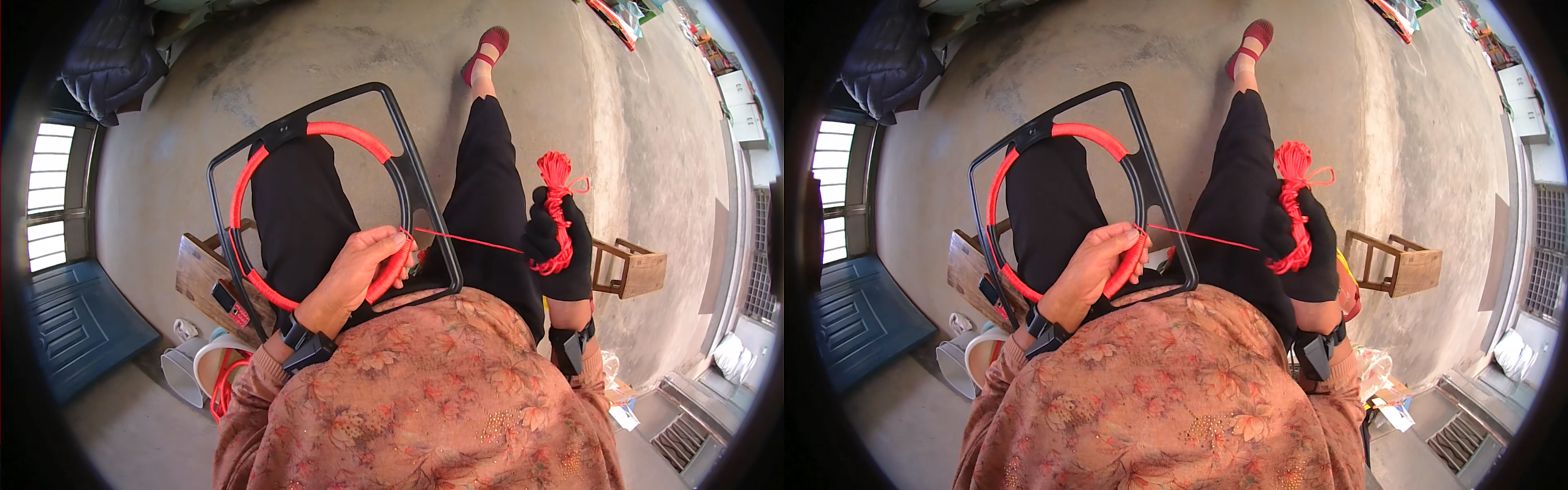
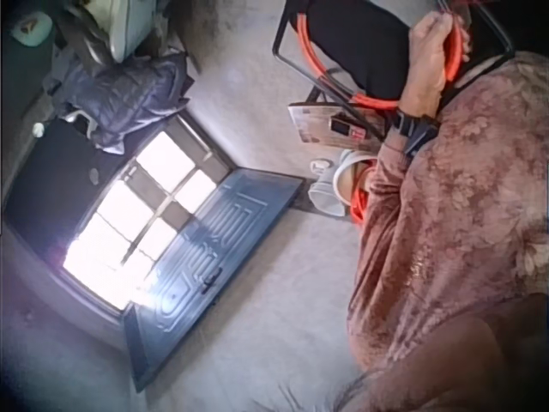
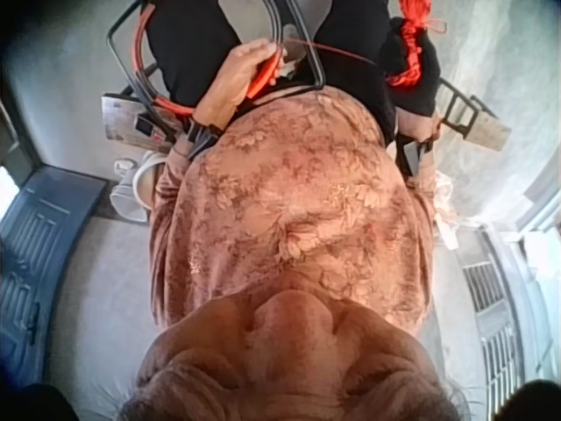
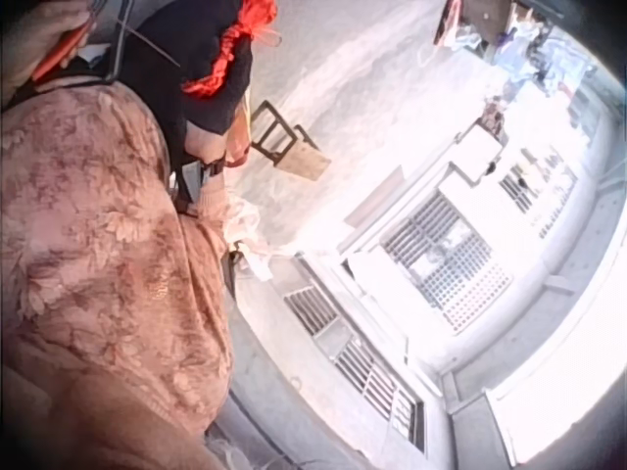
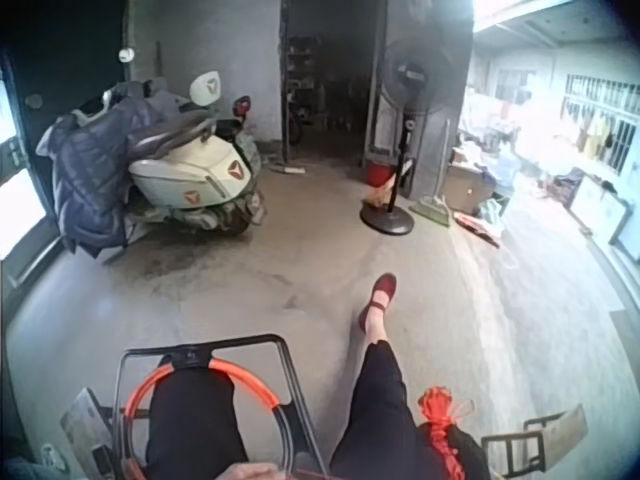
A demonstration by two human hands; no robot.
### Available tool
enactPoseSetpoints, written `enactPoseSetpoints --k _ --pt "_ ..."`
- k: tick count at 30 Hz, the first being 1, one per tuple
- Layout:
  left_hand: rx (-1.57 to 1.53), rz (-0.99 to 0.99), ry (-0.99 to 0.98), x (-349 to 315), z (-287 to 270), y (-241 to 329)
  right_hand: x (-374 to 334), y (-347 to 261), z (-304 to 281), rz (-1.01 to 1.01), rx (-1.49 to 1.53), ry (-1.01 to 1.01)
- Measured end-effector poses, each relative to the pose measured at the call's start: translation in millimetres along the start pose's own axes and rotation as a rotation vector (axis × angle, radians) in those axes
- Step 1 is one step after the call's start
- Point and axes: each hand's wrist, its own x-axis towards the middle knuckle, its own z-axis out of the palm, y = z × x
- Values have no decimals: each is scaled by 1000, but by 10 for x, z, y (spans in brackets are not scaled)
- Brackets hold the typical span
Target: Winding red string or rope onto a black plastic frame with red padded sections.
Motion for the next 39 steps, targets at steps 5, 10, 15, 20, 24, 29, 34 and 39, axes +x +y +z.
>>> enactPoseSetpoints --k 5,10,15,20,24,29,34,39 --pt "-29 18 33 -16 6 -14 -89 -221 -308 -31 -112 -45" --pt "-66 48 118 48 58 20 5 -361 -272 -128 -255 -31" --pt "-39 27 146 47 48 17 705 -287 -1 -384 -558 -84" --pt "123 225 199 57 -55 -151 719 368 1056 -1138 -1998 -422" --pt "379 419 313 120 -96 -265 952 730 1261 -1460 -2258 -990" --pt "473 416 266 61 -90 -185 1027 889 1187 -1112 -2142 -1150" --pt "138 279 118 25 38 -73 804 449 938 -753 -1916 -930" --pt "-60 179 -2 37 32 -29 392 493 736 -968 -2011 -878"
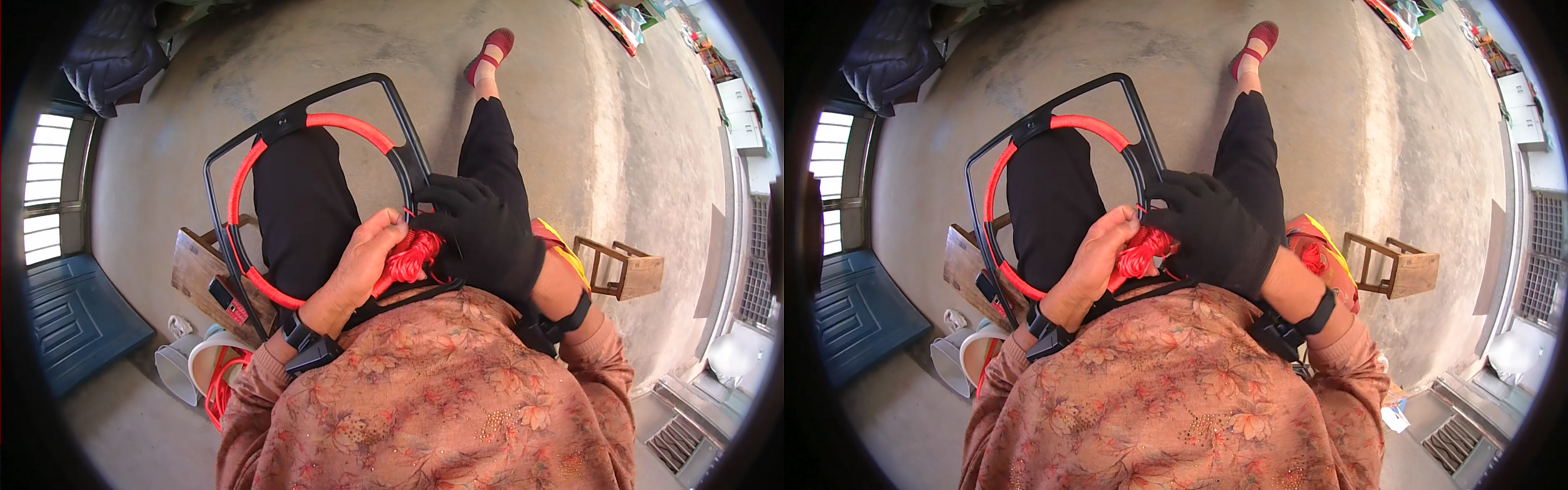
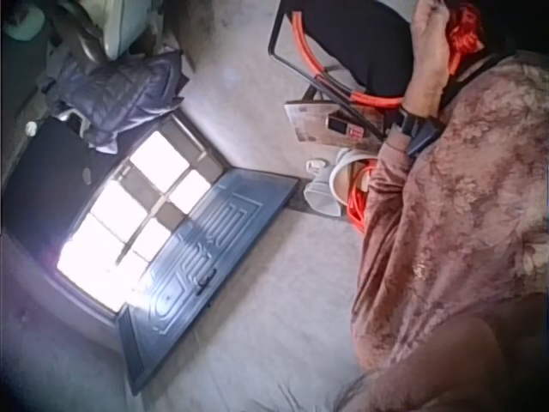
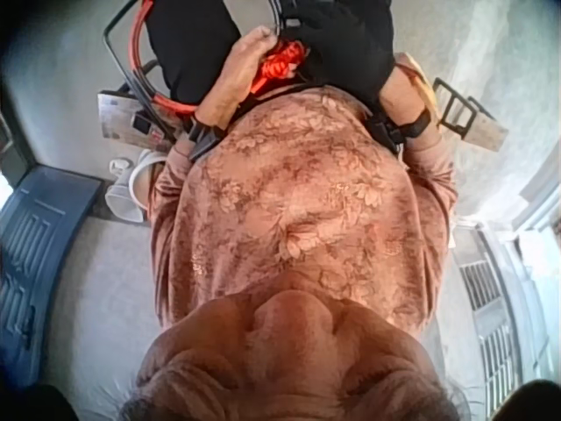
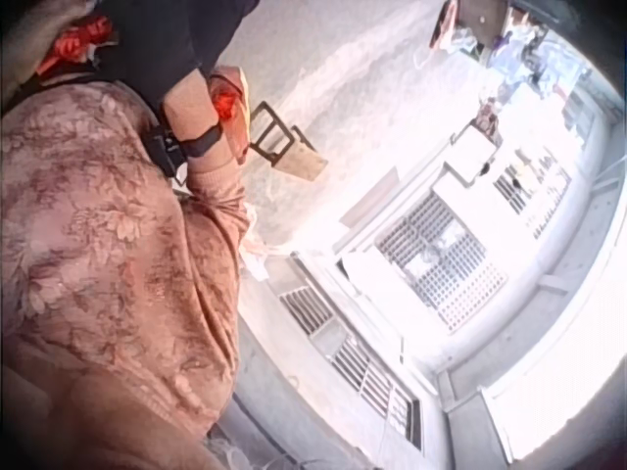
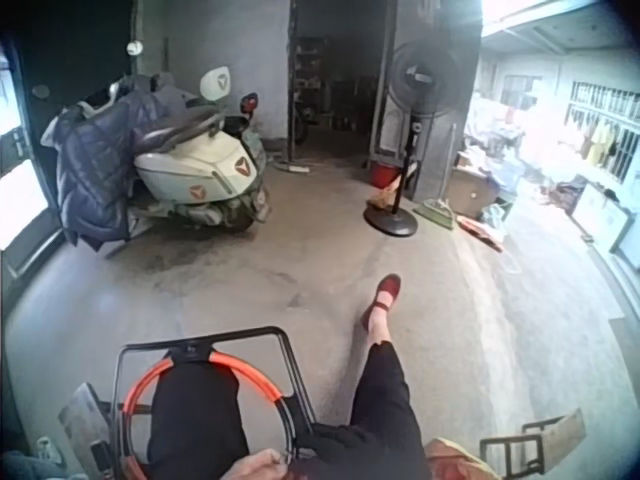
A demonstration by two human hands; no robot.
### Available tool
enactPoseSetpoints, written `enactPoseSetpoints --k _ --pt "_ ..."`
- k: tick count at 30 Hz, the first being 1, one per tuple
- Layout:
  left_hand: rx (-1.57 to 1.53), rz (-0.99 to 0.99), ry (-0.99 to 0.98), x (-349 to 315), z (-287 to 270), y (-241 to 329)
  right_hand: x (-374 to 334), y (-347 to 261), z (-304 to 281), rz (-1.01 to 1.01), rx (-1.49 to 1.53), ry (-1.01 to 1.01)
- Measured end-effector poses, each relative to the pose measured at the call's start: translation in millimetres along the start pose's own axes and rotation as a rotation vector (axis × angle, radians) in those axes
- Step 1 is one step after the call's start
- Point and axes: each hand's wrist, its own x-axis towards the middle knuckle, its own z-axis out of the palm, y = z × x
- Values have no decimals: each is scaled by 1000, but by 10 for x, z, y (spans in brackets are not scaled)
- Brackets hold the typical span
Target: Winding red string or rope onto a black plastic frame with red padded sections.
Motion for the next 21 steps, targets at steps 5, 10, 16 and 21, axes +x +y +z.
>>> enactPoseSetpoints --k 5,10,16,21 --pt "41 6 9 87 -140 -107 -148 -12 244 70 222 151" --pt "47 -153 28 8 -81 26 -608 71 196 791 838 367" --pt "0 -159 44 -17 -81 11 -1040 270 -272 665 1951 800" --pt "-101 -141 87 18 -18 30 -1320 566 -302 730 1819 836"
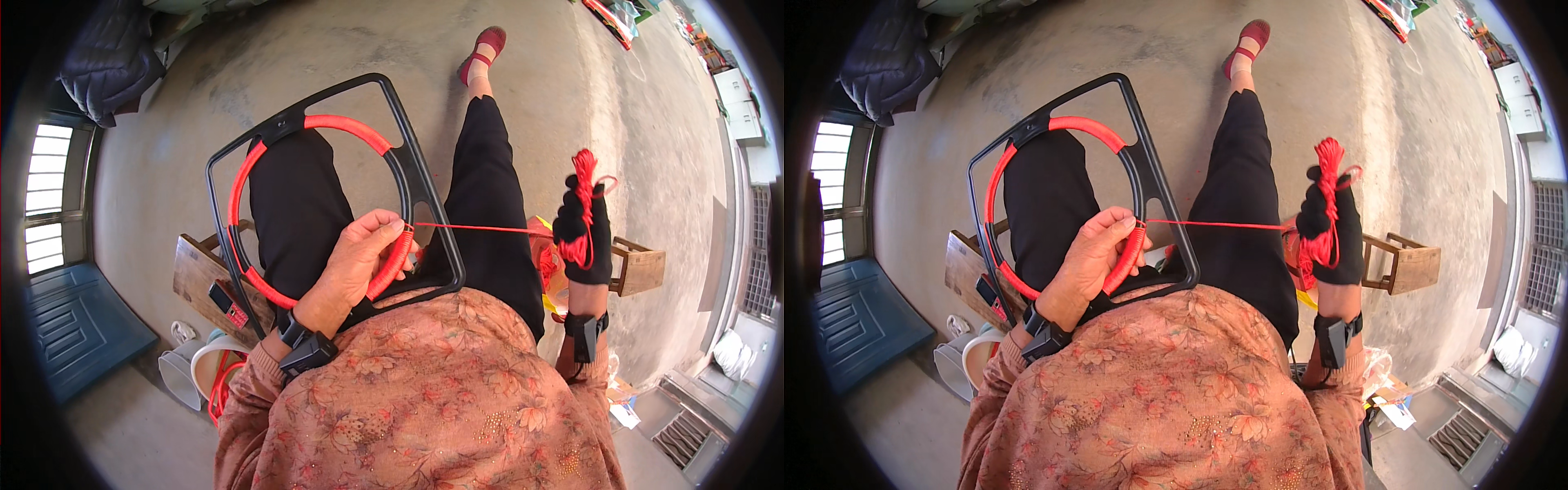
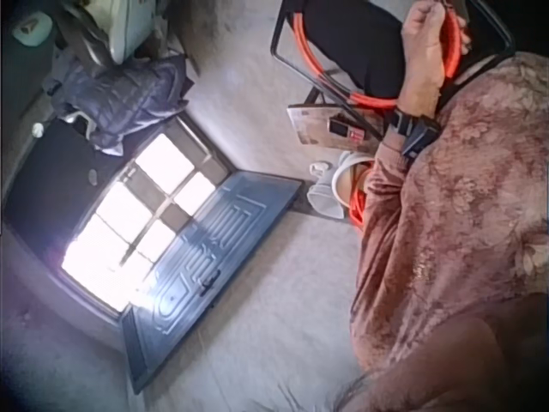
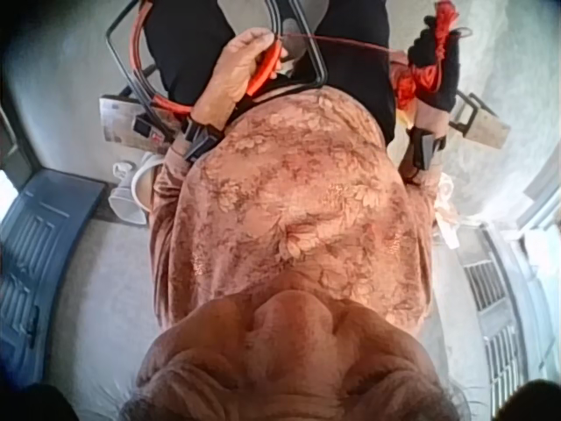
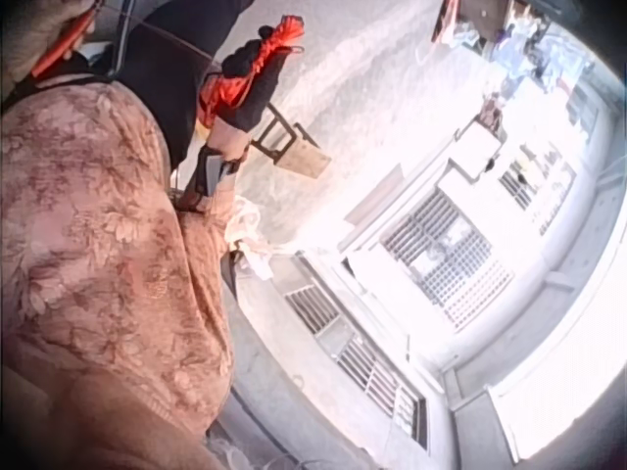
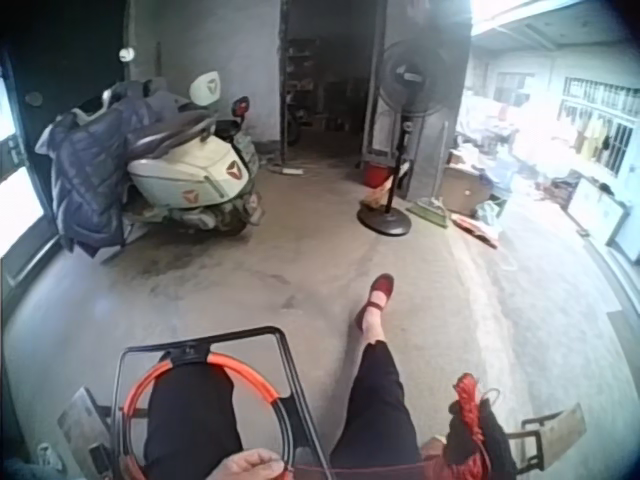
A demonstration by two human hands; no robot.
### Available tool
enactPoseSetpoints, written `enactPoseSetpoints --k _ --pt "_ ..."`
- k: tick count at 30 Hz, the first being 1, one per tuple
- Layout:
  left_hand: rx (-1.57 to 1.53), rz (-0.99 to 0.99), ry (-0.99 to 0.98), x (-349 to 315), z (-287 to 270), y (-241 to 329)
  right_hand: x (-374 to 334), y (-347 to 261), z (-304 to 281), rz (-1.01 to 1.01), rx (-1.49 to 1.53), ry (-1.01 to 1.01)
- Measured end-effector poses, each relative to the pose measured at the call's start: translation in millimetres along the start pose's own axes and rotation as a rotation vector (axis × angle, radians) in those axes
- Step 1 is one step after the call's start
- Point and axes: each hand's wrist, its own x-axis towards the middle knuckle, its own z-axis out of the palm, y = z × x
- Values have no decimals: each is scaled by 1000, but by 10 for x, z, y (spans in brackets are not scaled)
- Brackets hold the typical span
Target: Winding red string or rope onto a black plastic frame with red padded sections.
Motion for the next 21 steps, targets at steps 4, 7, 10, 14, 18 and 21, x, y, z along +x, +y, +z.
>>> enactPoseSetpoints --k 4,7,10,14,18,21 --pt "67 0 30 -2 -20 0 413 73 174 -96 -282 159" --pt "157 59 86 -51 36 2 547 290 692 -337 -842 20" --pt "315 199 55 -45 -70 -77 707 553 1358 -716 -1662 -351" --pt "558 447 187 38 -97 -186 963 972 1674 -1111 -2164 -888" --pt "501 469 163 41 -75 -194 982 1207 1710 -850 -2162 -1221" --pt "340 300 96 -3 -91 -137 962 1082 1719 -774 -1982 -1129"
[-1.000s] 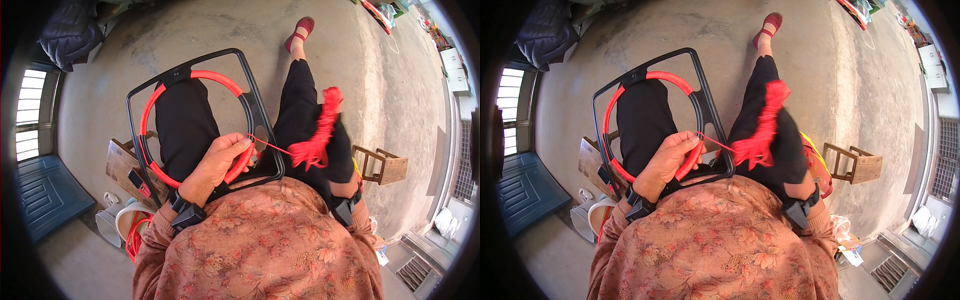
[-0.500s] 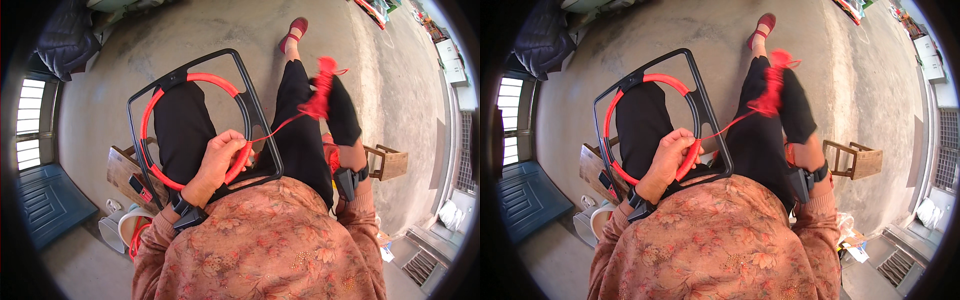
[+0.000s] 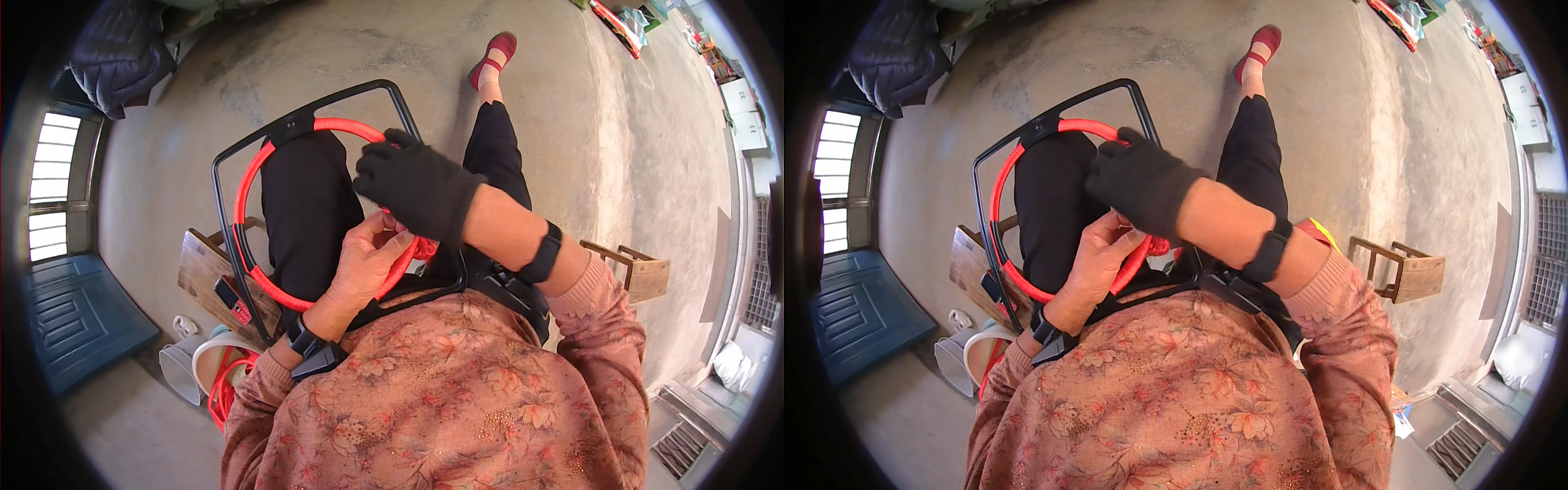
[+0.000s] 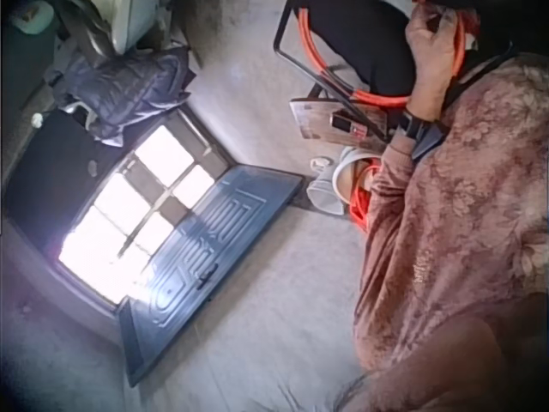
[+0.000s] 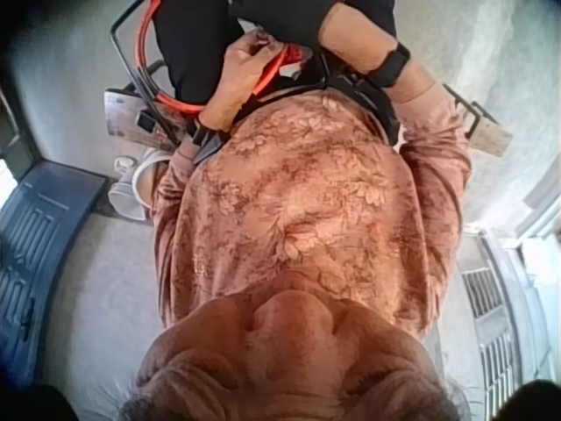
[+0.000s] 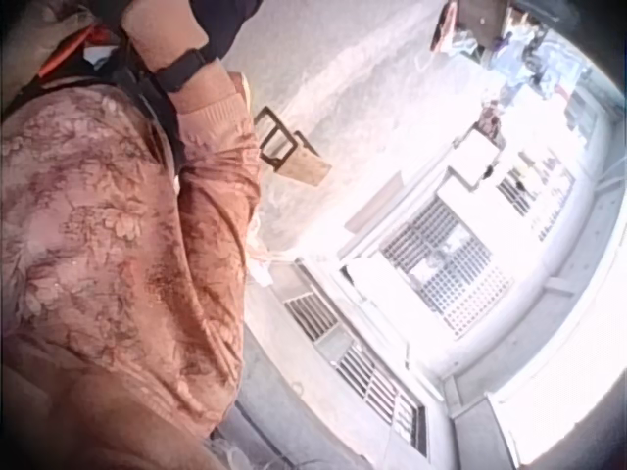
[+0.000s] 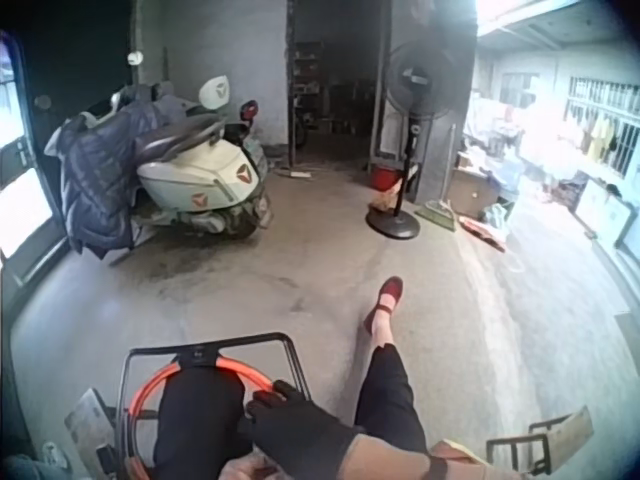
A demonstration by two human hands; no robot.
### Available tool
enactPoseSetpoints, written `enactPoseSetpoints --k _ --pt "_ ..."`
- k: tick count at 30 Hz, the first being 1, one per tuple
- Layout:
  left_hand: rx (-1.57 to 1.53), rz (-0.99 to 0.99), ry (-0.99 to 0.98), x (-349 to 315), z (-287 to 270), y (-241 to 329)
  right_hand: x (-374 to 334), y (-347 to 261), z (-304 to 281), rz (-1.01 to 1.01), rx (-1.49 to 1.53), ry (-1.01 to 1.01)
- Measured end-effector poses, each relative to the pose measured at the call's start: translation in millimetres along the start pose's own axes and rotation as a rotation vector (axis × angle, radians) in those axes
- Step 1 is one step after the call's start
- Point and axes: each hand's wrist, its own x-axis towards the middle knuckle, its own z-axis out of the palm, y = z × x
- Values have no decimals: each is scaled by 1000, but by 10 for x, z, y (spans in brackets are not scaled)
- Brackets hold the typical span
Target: Winding red string or rope onto a black plastic frame with red padded sections.
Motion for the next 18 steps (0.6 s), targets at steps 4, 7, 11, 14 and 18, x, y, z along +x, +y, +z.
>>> enactPoseSetpoints --k 4,7,11,14,18 --pt "-121 24 -103 19 57 50 -474 58 -171 202 267 145" --pt "-107 -27 -152 47 7 25 -756 -81 -226 196 346 26" --pt "-300 -134 -193 37 33 142 -787 -291 -30 159 159 285" --pt "-241 -163 -154 48 7 170 -855 -357 47 296 398 343" --pt "-199 -295 -141 3 1 300 -1194 -456 -7 805 1147 468"
